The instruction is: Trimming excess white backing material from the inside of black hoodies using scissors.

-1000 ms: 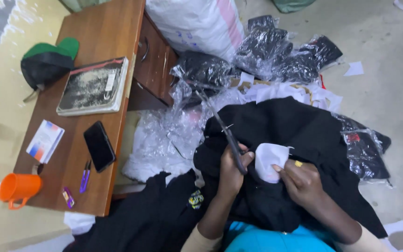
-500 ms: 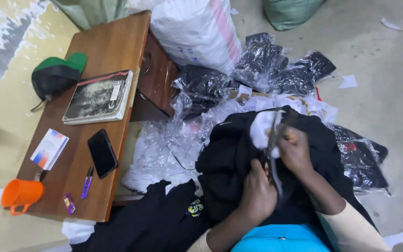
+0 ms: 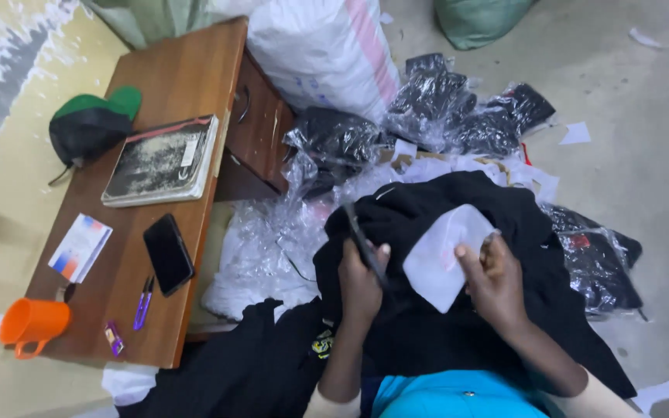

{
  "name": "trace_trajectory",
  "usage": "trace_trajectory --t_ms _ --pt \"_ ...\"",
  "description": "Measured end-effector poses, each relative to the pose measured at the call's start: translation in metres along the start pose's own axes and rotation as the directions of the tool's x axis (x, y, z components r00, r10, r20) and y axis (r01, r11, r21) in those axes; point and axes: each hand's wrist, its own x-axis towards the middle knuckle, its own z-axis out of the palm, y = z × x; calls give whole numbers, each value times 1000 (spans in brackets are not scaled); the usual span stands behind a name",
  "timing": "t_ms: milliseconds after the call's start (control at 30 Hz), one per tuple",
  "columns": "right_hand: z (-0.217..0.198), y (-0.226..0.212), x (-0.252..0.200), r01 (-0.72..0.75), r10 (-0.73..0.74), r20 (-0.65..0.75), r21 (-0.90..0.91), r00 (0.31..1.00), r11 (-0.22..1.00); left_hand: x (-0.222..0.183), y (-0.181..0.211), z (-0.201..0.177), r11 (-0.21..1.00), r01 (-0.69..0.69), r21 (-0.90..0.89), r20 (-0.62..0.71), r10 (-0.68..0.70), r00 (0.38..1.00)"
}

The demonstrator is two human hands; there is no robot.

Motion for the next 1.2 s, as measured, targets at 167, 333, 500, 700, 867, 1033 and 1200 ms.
trace_trajectory --t_ms 167,333,500,700,867,1033,1200 --pt "3 -7 -22 188 -194 13 -321 981 928 -64 52 30 824 100 -557 182 4 983" --pt "-15 -14 -29 23 -23 26 35 999 999 -34 11 49 987 -150 64 -217 160 963" --pt "-24 -20 -2 -135 105 105 349 989 927 -20 16 28 997 -73 35 -35 74 997" --pt "-45 -1 16 -146 142 123 17 982 989 -8 -14 27 961 -147 -234 119 178 977" --pt "-41 -24 -9 373 -446 169 -827 879 422 -63 47 27 793 -500 349 40 521 853" --pt "-32 4 -23 -195 241 411 -151 879 969 -87 78 40 557 -768 315 326 697 639" --pt "-38 55 -21 -315 132 504 298 853 901 -84 63 36 744 -651 154 390 559 732"
